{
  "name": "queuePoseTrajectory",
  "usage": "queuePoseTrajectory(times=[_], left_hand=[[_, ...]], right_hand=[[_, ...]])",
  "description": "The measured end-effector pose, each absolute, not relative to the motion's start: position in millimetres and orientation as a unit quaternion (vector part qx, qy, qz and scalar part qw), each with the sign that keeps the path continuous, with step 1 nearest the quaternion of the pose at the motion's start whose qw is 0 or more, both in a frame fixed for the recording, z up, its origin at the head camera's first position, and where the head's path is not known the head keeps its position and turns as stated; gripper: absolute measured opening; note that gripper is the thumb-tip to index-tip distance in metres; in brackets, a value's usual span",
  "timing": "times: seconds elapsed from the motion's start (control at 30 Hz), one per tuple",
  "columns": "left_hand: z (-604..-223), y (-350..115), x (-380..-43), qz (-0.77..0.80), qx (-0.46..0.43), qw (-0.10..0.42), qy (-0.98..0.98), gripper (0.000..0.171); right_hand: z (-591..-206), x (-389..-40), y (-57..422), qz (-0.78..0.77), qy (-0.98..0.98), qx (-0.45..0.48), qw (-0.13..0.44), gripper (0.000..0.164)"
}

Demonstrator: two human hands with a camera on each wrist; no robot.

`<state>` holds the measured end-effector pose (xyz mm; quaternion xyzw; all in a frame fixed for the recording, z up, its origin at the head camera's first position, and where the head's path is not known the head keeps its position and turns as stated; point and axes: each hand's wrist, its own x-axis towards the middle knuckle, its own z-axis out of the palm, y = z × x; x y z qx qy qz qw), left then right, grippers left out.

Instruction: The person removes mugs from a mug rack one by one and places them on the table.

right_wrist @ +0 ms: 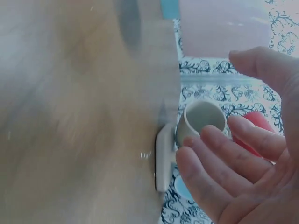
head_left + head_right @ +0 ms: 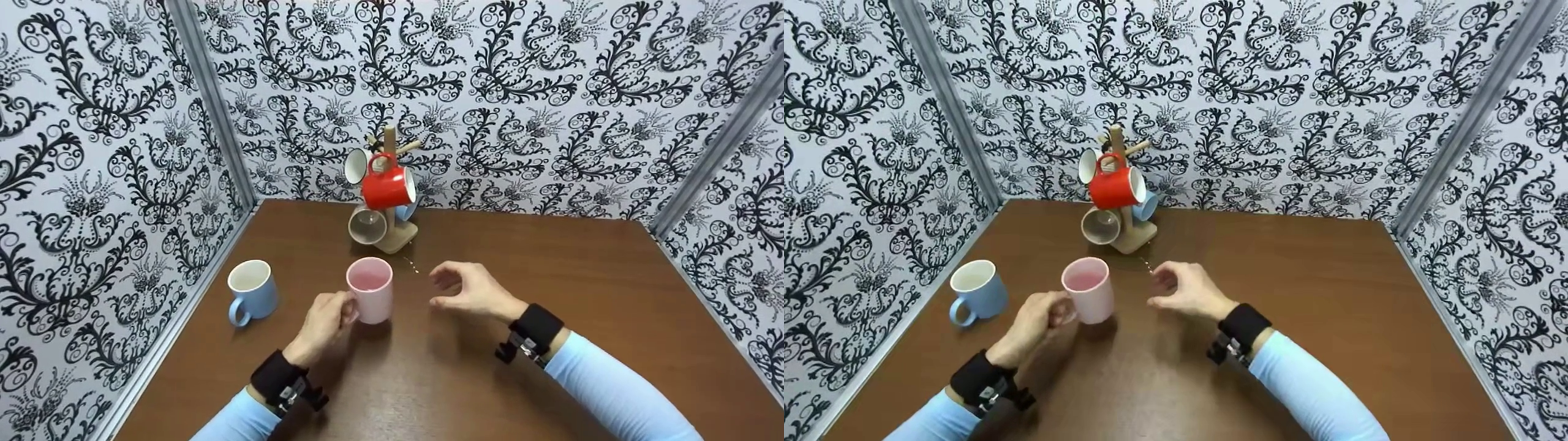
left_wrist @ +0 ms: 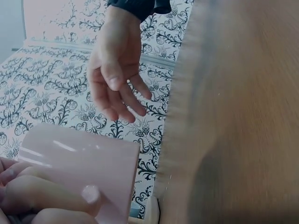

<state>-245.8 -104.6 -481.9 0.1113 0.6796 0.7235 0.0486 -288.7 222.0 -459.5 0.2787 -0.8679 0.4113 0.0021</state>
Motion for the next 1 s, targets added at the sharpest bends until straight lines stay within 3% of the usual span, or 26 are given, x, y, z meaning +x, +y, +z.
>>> queuePoseTrajectory(times=[0.2,1.0], left_hand=[[-482,-105,-248,0.738,0.074,0.019,0.671,0.043],[-495,-123,-254,0.710,-0.010,-0.041,0.702,0.040]], right_hand=[[-462,-290,233,0.361,-0.888,0.283,0.047,0.047],[-471,-284,260,0.268,-0.923,0.271,0.052,0.043]])
